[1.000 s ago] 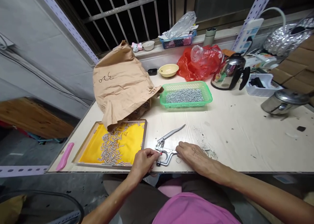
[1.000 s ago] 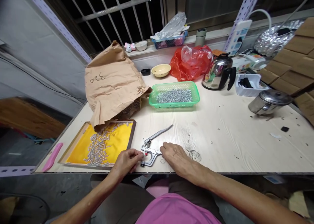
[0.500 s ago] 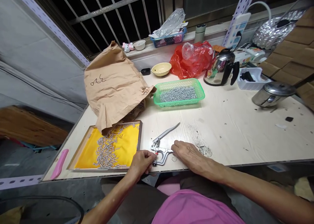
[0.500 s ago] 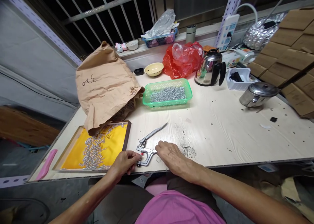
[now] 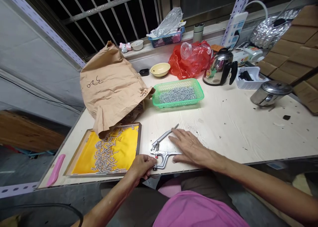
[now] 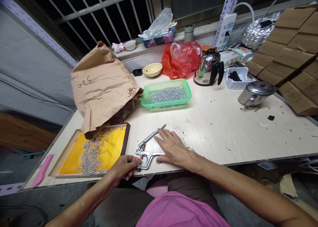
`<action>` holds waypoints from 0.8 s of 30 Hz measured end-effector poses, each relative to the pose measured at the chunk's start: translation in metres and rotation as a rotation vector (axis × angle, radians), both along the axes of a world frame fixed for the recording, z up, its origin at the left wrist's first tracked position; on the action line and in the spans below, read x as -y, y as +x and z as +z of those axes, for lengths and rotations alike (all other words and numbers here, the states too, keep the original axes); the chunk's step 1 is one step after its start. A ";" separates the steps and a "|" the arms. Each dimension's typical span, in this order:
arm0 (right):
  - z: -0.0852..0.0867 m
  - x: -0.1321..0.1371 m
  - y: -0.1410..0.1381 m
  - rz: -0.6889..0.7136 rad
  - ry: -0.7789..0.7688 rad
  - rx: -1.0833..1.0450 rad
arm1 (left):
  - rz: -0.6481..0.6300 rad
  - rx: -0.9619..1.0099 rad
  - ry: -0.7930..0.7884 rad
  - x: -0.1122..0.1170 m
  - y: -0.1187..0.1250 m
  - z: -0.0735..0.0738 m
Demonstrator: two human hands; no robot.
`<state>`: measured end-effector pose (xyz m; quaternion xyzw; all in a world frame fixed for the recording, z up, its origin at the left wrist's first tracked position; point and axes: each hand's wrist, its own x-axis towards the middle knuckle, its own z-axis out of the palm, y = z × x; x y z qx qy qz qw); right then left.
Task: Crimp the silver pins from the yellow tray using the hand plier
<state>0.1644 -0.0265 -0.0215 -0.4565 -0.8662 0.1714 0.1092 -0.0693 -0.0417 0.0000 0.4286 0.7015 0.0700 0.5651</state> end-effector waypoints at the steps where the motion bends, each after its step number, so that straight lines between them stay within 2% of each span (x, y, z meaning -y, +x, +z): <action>1: 0.003 -0.007 0.003 -0.001 -0.019 0.029 | 0.003 0.000 0.000 0.000 0.000 0.000; 4: 0.008 -0.027 0.008 0.059 -0.118 0.094 | 0.003 -0.013 0.003 0.001 -0.001 -0.002; 7: 0.009 -0.035 0.007 0.086 -0.109 0.102 | -0.006 -0.024 0.010 0.003 -0.002 -0.003; 15: 0.012 -0.016 0.000 0.044 0.039 0.079 | -0.012 -0.041 0.028 0.006 -0.003 -0.008; 20: 0.007 -0.006 -0.002 0.014 0.069 0.101 | -0.049 -0.098 0.040 0.009 -0.005 -0.008; 22: 0.005 -0.003 -0.003 0.013 0.096 0.101 | -0.116 -0.189 0.158 0.012 -0.006 -0.005; 24: 0.002 0.000 -0.004 0.008 0.118 0.097 | -0.213 -0.297 0.412 0.014 -0.004 -0.002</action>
